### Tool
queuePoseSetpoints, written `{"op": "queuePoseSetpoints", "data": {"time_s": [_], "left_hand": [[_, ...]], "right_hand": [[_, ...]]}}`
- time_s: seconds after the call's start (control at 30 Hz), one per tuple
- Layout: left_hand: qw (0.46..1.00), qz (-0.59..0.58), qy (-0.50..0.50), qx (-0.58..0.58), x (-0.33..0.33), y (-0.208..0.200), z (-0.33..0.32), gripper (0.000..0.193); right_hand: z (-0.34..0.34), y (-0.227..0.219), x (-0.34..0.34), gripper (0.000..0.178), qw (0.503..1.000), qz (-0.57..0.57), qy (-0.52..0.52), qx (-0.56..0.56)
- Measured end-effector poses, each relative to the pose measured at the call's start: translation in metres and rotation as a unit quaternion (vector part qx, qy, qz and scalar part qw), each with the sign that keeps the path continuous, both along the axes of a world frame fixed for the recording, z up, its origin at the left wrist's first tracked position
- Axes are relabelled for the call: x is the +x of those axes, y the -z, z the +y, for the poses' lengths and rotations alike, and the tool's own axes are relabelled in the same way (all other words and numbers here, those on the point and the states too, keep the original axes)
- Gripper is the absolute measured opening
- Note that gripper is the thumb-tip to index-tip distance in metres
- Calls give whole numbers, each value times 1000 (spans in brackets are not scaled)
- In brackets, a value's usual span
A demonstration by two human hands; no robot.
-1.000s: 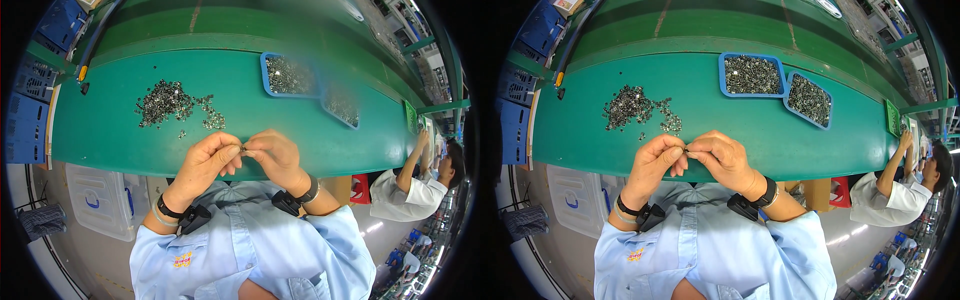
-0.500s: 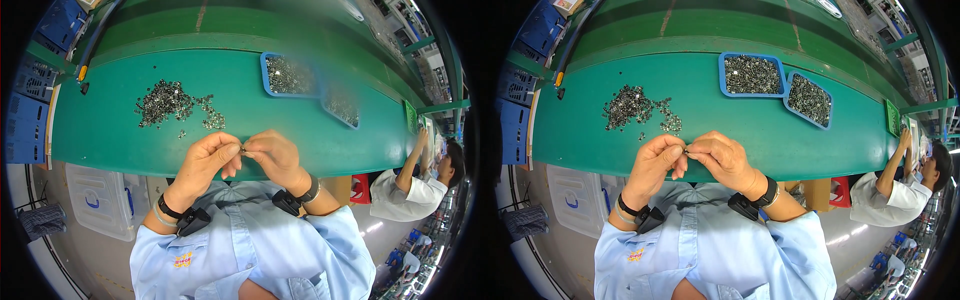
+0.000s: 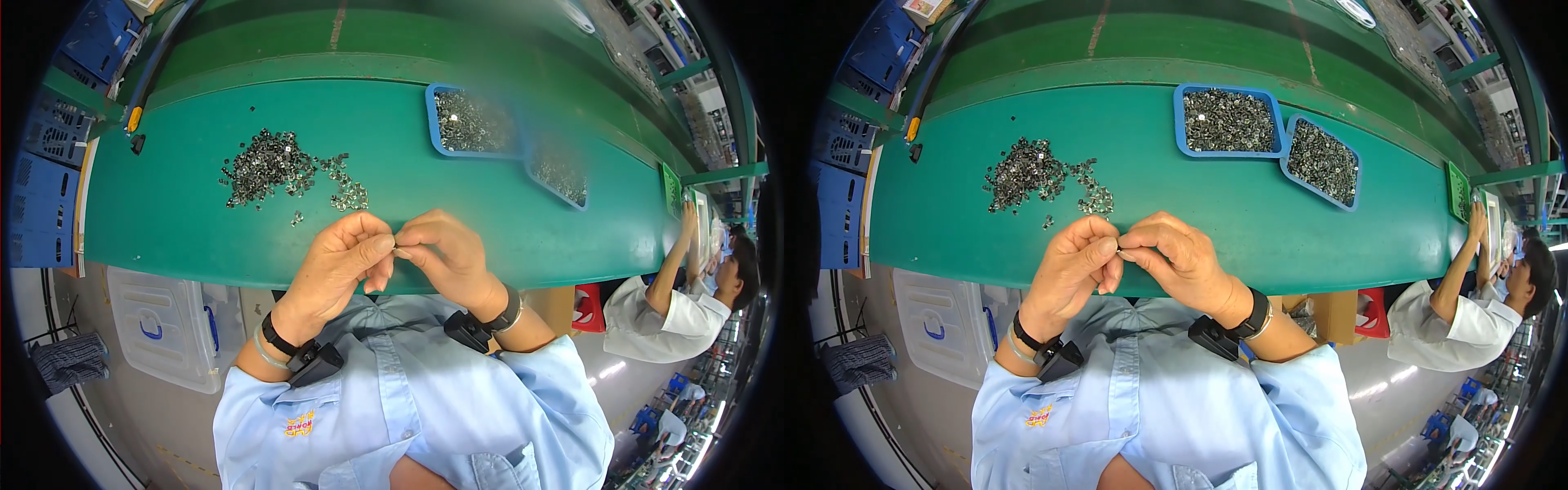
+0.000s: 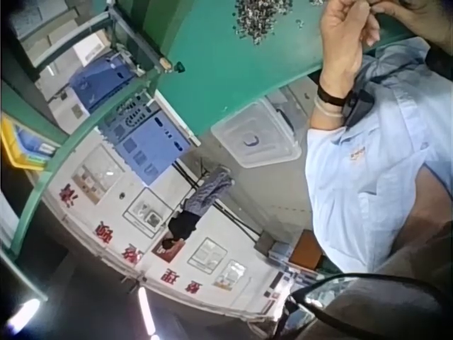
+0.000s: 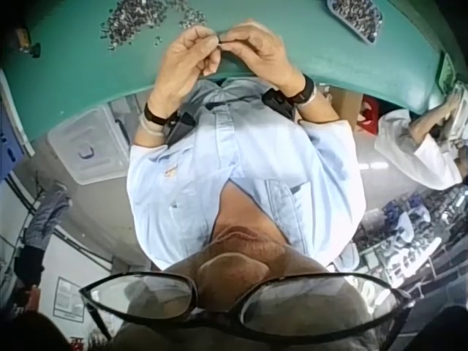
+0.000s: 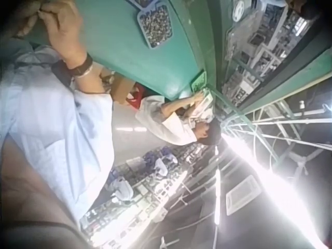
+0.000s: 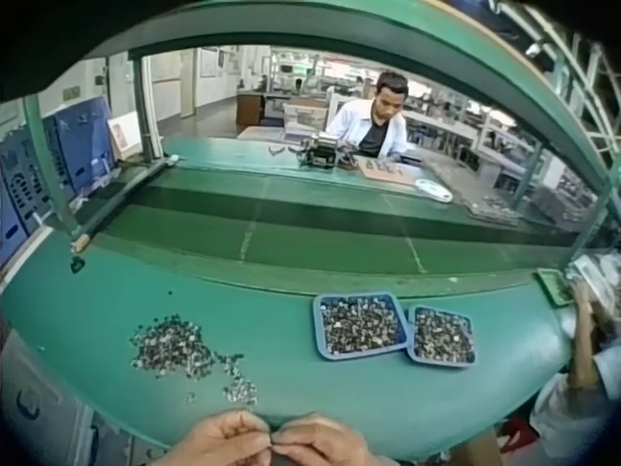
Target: The person picks up a small metal component from a pile, joins it with another piece from a blue tray, and places the assembly into a second blue tray.
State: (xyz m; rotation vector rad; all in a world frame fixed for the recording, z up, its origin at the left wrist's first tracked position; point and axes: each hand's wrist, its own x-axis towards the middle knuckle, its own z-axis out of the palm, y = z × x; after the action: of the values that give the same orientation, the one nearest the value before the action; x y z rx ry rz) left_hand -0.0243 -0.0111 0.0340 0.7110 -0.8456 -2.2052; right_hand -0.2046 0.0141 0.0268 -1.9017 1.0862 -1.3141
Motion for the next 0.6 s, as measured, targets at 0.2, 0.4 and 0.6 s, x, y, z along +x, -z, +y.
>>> {"op": "queuePoseSetpoints", "data": {"time_s": [0.2, 0.4, 0.6], "left_hand": [[1000, -23, -16, -10, -4, 1, 0, 17], [1000, 5, -15, -1, -6, -6, 1, 20], [999, 14, -29, -16, -8, -1, 6, 25]], "right_hand": [[0, 2, 1, 16, 1000, -6, 4, 12], [-1, 1, 0, 16, 999, -33, 10, 39], [-1, 4, 2, 16, 998, -59, 5, 21]]}}
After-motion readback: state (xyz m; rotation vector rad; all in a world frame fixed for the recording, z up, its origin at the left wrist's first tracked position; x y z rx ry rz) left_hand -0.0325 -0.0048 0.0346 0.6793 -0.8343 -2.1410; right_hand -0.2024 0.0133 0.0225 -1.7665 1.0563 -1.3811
